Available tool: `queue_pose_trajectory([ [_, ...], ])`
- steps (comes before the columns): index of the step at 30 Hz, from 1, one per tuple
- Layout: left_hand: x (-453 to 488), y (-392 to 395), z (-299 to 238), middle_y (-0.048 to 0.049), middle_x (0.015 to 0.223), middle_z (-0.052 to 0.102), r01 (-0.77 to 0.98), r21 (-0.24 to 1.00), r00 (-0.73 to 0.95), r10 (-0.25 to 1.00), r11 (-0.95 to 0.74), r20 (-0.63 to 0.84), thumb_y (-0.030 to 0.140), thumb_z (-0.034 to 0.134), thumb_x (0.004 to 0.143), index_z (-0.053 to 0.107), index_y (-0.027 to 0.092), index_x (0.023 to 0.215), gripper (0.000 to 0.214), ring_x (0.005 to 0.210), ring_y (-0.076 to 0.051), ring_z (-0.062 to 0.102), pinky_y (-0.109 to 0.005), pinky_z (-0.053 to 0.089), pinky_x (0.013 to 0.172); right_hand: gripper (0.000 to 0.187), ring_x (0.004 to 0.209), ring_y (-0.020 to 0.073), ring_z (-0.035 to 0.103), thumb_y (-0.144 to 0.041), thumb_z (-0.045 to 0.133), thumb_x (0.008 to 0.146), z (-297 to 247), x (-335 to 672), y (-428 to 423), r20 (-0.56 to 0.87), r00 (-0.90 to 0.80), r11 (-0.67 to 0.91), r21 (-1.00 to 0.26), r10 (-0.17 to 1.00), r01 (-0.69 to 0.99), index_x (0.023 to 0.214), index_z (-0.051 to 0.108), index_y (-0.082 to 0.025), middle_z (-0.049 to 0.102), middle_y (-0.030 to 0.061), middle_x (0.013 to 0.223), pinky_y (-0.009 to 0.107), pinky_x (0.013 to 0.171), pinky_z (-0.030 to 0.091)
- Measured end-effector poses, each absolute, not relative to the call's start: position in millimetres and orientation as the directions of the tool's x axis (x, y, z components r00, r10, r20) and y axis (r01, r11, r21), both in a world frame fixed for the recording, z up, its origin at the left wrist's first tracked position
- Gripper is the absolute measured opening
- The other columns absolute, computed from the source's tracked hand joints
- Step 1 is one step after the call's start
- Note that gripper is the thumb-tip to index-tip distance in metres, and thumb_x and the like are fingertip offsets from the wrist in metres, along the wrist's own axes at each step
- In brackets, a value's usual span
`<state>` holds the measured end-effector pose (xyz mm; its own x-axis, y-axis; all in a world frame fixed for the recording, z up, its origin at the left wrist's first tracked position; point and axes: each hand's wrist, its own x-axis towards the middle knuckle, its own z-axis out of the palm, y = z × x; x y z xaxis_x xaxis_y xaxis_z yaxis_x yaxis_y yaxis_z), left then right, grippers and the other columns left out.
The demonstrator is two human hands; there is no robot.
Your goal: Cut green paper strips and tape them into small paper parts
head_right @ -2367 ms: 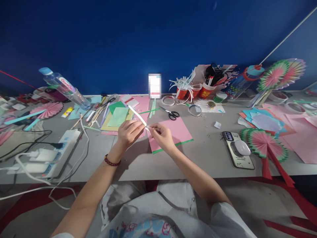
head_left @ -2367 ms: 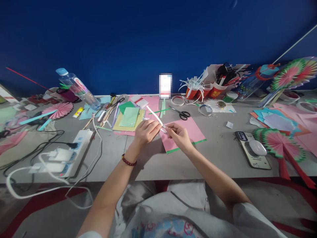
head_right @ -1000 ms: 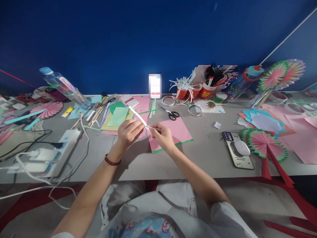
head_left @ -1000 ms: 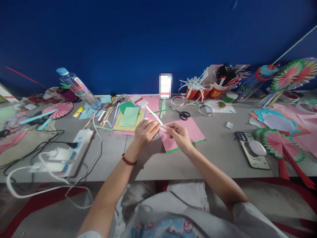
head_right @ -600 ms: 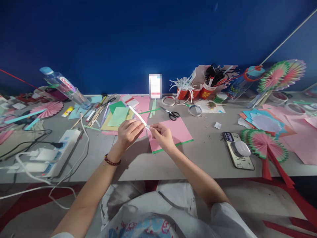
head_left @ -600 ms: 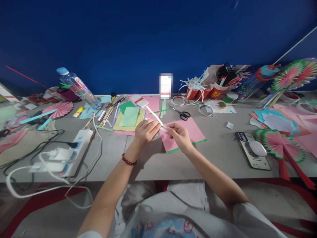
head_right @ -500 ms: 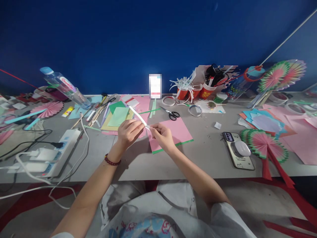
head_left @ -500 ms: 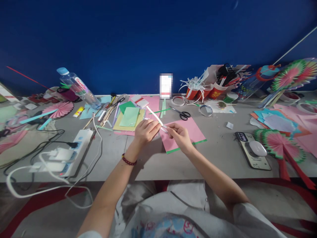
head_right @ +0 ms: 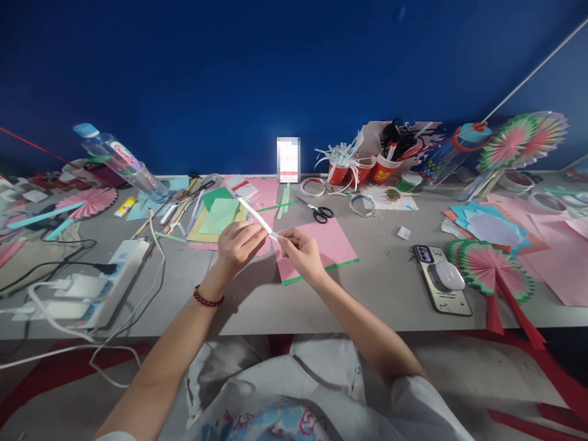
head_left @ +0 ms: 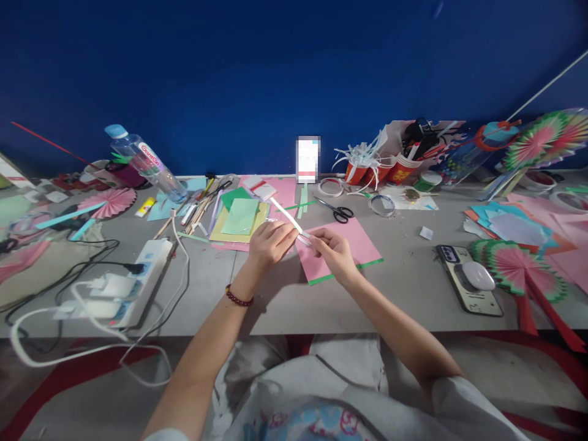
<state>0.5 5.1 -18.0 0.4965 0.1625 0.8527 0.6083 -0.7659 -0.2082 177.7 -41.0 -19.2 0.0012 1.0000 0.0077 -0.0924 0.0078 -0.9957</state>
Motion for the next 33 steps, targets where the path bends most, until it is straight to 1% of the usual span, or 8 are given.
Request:
queue_pose_trajectory([
  [2,0.7,5.1,-17.3,-0.0058,0.085,0.072,0.609,-0.218,0.496,0.151,-0.763,0.855,0.011,0.062,0.084,0.066,0.017,0.094,0.012,0.082,-0.019,0.064,-0.031,0.048,0.072,0.030,0.054,0.0105,0.045,-0.046,0.066,0.076,-18.9,177.7,-40.9,0.008,0.000,0.008,-0.995,1.000,-0.097,0.081,0.065,-0.017,0.050,-0.0034,0.056,0.025,0.055,0.040],
  [7,0.5,5.3,-17.4,-0.0061,0.086,0.072,0.612,-0.208,0.496,0.165,-0.763,0.853,0.012,0.059,0.086,0.067,0.018,0.095,0.013,0.084,-0.018,0.065,-0.031,0.048,0.073,0.030,0.054,0.0103,0.045,-0.046,0.067,0.075,-16.9,177.2,-41.2,0.005,0.006,0.006,-0.995,1.000,-0.101,0.081,0.066,-0.017,0.050,-0.0033,0.056,0.024,0.054,0.040],
  [14,0.9,5.3,-16.2,-0.0059,0.084,0.072,0.614,-0.231,0.495,0.139,-0.755,0.858,0.010,0.063,0.083,0.067,0.017,0.092,0.012,0.080,-0.018,0.064,-0.031,0.048,0.070,0.030,0.054,0.0100,0.045,-0.046,0.067,0.076,-20.9,177.5,-40.5,0.010,0.007,0.010,-0.995,1.000,-0.100,0.083,0.067,-0.017,0.051,-0.0033,0.057,0.024,0.055,0.040],
  [21,-0.4,7.0,-19.9,-0.0063,0.086,0.073,0.613,-0.213,0.495,0.159,-0.761,0.854,0.011,0.061,0.085,0.067,0.018,0.094,0.013,0.081,-0.019,0.064,-0.031,0.048,0.071,0.030,0.055,0.0099,0.045,-0.046,0.066,0.077,-19.4,177.5,-41.1,0.013,0.005,0.013,-0.994,1.000,-0.109,0.083,0.067,-0.016,0.051,-0.0030,0.057,0.024,0.054,0.041],
  [26,-1.9,6.6,-21.1,-0.0075,0.088,0.072,0.621,-0.190,0.498,0.196,-0.760,0.844,0.015,0.056,0.089,0.068,0.019,0.097,0.015,0.083,-0.019,0.065,-0.032,0.049,0.073,0.030,0.055,0.0105,0.046,-0.047,0.066,0.076,-16.5,176.8,-42.1,0.002,0.012,0.003,-0.996,1.000,-0.092,0.082,0.067,-0.017,0.052,-0.0027,0.058,0.025,0.056,0.043],
  [30,-2.5,6.2,-21.3,-0.0075,0.088,0.072,0.622,-0.191,0.497,0.194,-0.759,0.846,0.015,0.056,0.089,0.068,0.018,0.096,0.014,0.083,-0.019,0.065,-0.032,0.049,0.072,0.030,0.055,0.0106,0.047,-0.046,0.066,0.076,-17.6,176.8,-41.8,0.006,0.011,0.007,-0.995,1.000,-0.104,0.082,0.067,-0.017,0.052,-0.0029,0.057,0.025,0.056,0.042],
  [33,-2.5,6.7,-21.2,-0.0079,0.087,0.072,0.627,-0.191,0.500,0.201,-0.755,0.843,0.017,0.054,0.091,0.069,0.019,0.095,0.016,0.082,-0.019,0.065,-0.032,0.050,0.072,0.029,0.055,0.0101,0.047,-0.045,0.066,0.077,-19.2,177.2,-41.3,0.010,0.009,0.011,-0.994,1.000,-0.113,0.083,0.067,-0.016,0.052,-0.0030,0.057,0.024,0.056,0.042],
])
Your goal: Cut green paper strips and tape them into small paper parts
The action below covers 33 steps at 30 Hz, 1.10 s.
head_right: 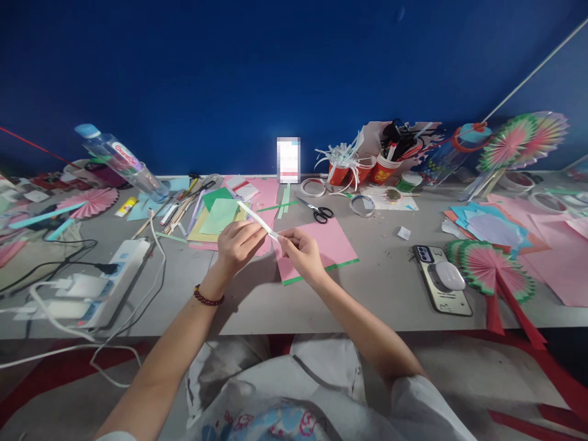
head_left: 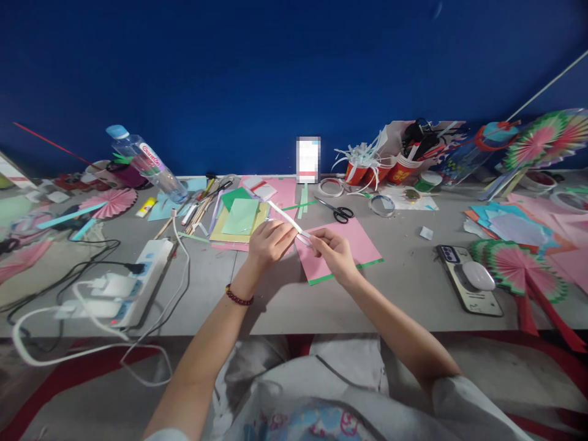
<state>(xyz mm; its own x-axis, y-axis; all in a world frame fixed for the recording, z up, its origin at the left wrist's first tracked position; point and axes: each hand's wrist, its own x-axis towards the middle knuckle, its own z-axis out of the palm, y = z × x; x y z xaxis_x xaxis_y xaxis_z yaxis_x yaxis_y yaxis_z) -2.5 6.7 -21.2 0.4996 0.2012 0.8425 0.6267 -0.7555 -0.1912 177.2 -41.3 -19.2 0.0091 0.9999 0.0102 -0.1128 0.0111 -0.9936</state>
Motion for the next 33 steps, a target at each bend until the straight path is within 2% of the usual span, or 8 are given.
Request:
queue_pose_trajectory([
  [5,-1.9,7.0,-20.7,-0.0076,0.085,0.072,0.636,-0.193,0.494,0.202,-0.748,0.846,0.018,0.054,0.091,0.069,0.018,0.094,0.015,0.079,-0.018,0.065,-0.032,0.050,0.070,0.029,0.054,0.0099,0.046,-0.045,0.066,0.077,-20.1,177.2,-41.1,0.015,0.011,0.016,-0.993,1.000,-0.120,0.082,0.066,-0.017,0.052,-0.0034,0.057,0.024,0.055,0.041],
  [10,-2.2,7.0,-21.2,-0.0070,0.087,0.072,0.606,-0.127,0.474,0.228,-0.786,0.850,0.017,0.057,0.090,0.068,0.019,0.098,0.014,0.084,-0.019,0.065,-0.032,0.048,0.073,0.030,0.054,0.0103,0.046,-0.046,0.066,0.076,-19.3,176.7,-41.4,0.005,0.014,0.007,-0.994,1.000,-0.110,0.082,0.066,-0.017,0.051,-0.0033,0.056,0.025,0.055,0.041],
  [15,-2.1,7.4,-21.0,-0.0058,0.084,0.072,0.613,-0.168,0.472,0.186,-0.772,0.862,0.013,0.060,0.087,0.068,0.018,0.095,0.012,0.081,-0.018,0.064,-0.031,0.048,0.072,0.029,0.054,0.0104,0.047,-0.045,0.066,0.076,-17.7,176.6,-41.7,0.010,0.011,0.012,-0.994,1.000,-0.113,0.081,0.066,-0.017,0.051,-0.0030,0.057,0.025,0.055,0.041],
  [33,-3.1,10.1,-23.4,-0.0073,0.086,0.072,0.631,-0.182,0.484,0.199,-0.755,0.852,0.016,0.054,0.090,0.068,0.019,0.096,0.015,0.079,-0.018,0.065,-0.032,0.050,0.070,0.031,0.054,0.0108,0.047,-0.048,0.065,0.076,-18.1,177.1,-41.7,0.011,0.018,0.013,-0.994,1.000,-0.109,0.081,0.065,-0.017,0.051,-0.0033,0.056,0.025,0.056,0.042],
])
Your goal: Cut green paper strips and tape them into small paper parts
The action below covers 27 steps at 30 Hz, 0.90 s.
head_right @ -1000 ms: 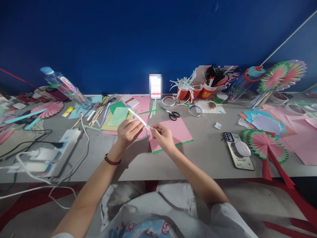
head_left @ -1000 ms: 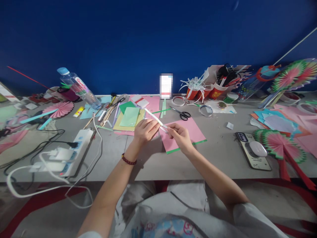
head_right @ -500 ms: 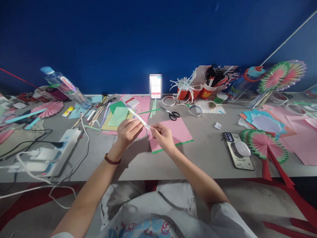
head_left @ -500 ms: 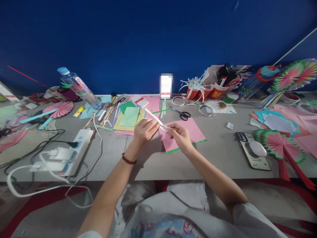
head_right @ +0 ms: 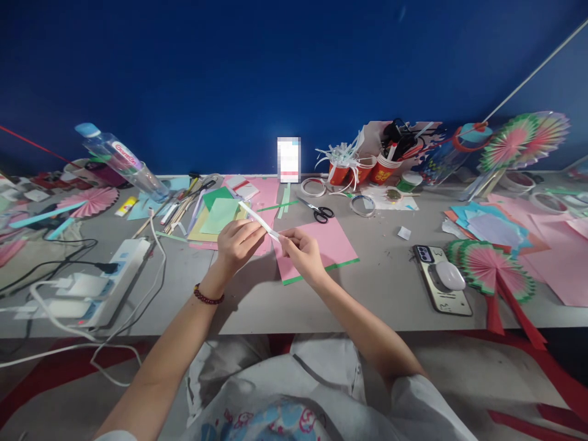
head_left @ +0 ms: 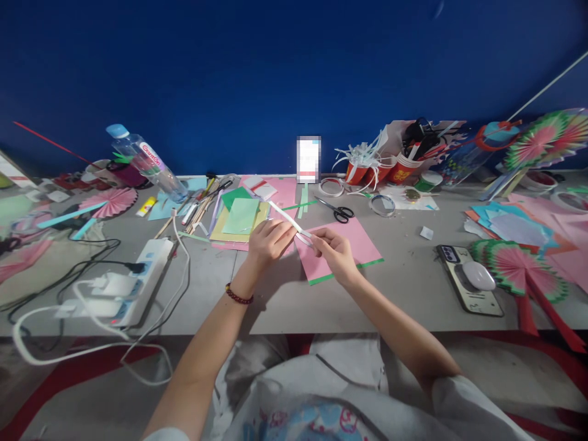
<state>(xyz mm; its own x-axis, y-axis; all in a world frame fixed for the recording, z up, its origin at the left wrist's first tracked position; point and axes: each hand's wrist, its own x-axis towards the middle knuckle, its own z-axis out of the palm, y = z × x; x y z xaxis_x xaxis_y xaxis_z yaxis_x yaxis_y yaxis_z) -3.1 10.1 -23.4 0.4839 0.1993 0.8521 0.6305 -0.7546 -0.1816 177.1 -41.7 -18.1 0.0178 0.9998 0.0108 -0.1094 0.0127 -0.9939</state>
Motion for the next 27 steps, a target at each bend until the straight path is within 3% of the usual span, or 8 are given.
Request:
queue_pose_trajectory([
  [27,-4.5,12.8,-24.0,-0.0059,0.084,0.072,0.631,-0.188,0.479,0.188,-0.752,0.858,0.012,0.059,0.086,0.067,0.019,0.091,0.012,0.080,-0.018,0.065,-0.031,0.048,0.071,0.026,0.053,0.0096,0.045,-0.043,0.066,0.077,-18.1,176.8,-42.4,0.014,0.022,0.017,-0.988,1.000,-0.156,0.081,0.065,-0.017,0.050,-0.0045,0.054,0.024,0.056,0.041],
])
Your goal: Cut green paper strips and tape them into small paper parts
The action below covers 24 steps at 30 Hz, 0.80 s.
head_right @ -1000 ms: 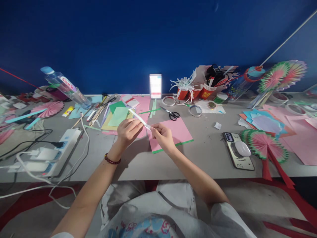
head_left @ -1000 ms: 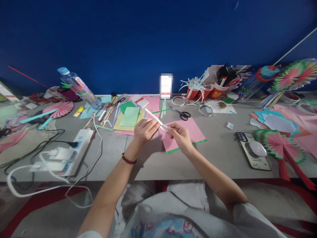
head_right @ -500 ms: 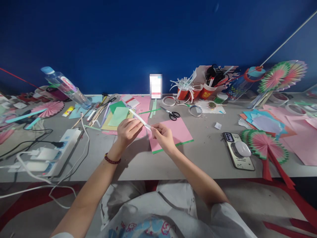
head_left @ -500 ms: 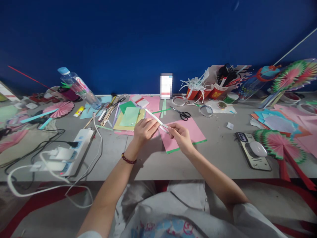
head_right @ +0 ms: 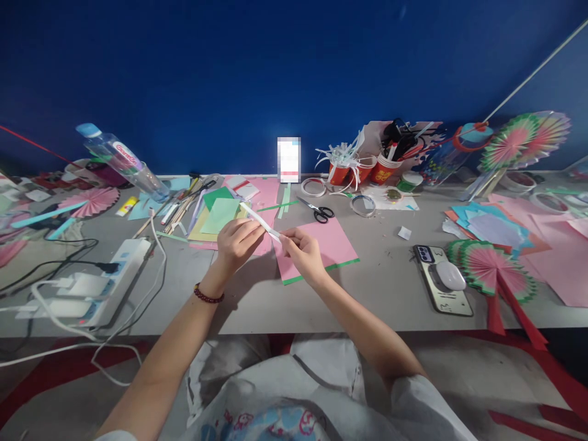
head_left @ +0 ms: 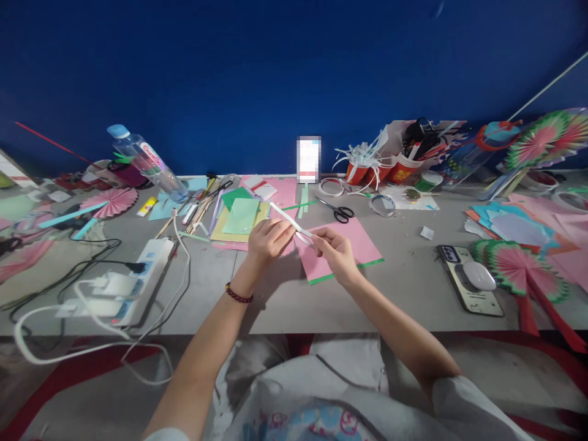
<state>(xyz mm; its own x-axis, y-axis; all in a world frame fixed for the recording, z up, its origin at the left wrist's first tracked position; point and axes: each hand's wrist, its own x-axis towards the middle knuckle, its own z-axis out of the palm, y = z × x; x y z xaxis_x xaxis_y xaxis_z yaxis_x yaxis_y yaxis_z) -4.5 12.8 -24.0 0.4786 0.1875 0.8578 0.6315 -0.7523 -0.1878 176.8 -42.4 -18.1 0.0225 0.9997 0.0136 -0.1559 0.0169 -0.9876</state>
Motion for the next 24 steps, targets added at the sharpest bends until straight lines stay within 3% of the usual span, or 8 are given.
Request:
queue_pose_trajectory([
  [6,-7.1,14.6,-28.1,-0.0066,0.086,0.073,0.637,-0.138,0.484,0.255,-0.759,0.837,0.016,0.057,0.088,0.068,0.020,0.091,0.012,0.081,-0.018,0.066,-0.032,0.049,0.073,0.023,0.052,0.0093,0.045,-0.040,0.066,0.078,-21.6,177.4,-41.5,0.026,0.016,0.028,-0.986,1.000,-0.167,0.080,0.065,-0.017,0.050,-0.0048,0.053,0.024,0.055,0.041],
  [13,-8.8,17.1,-31.0,-0.0056,0.085,0.073,0.639,-0.148,0.471,0.231,-0.755,0.851,0.015,0.059,0.086,0.068,0.021,0.090,0.011,0.079,-0.018,0.065,-0.031,0.049,0.071,0.024,0.052,0.0094,0.045,-0.041,0.066,0.077,-17.8,177.0,-42.3,0.026,0.021,0.029,-0.986,0.999,-0.166,0.078,0.064,-0.017,0.050,-0.0046,0.053,0.024,0.054,0.041],
  [24,2.9,7.9,-20.1,-0.0067,0.086,0.067,0.515,0.242,0.318,0.446,-0.822,0.837,0.022,0.057,0.087,0.062,0.019,0.083,0.007,0.081,-0.017,0.062,-0.031,0.050,0.074,0.031,0.047,0.0085,0.042,-0.048,0.062,0.080,-18.0,179.6,-39.3,0.022,0.067,0.030,-0.993,0.997,-0.116,0.077,0.061,-0.017,0.048,-0.0051,0.050,0.022,0.048,0.036],
])
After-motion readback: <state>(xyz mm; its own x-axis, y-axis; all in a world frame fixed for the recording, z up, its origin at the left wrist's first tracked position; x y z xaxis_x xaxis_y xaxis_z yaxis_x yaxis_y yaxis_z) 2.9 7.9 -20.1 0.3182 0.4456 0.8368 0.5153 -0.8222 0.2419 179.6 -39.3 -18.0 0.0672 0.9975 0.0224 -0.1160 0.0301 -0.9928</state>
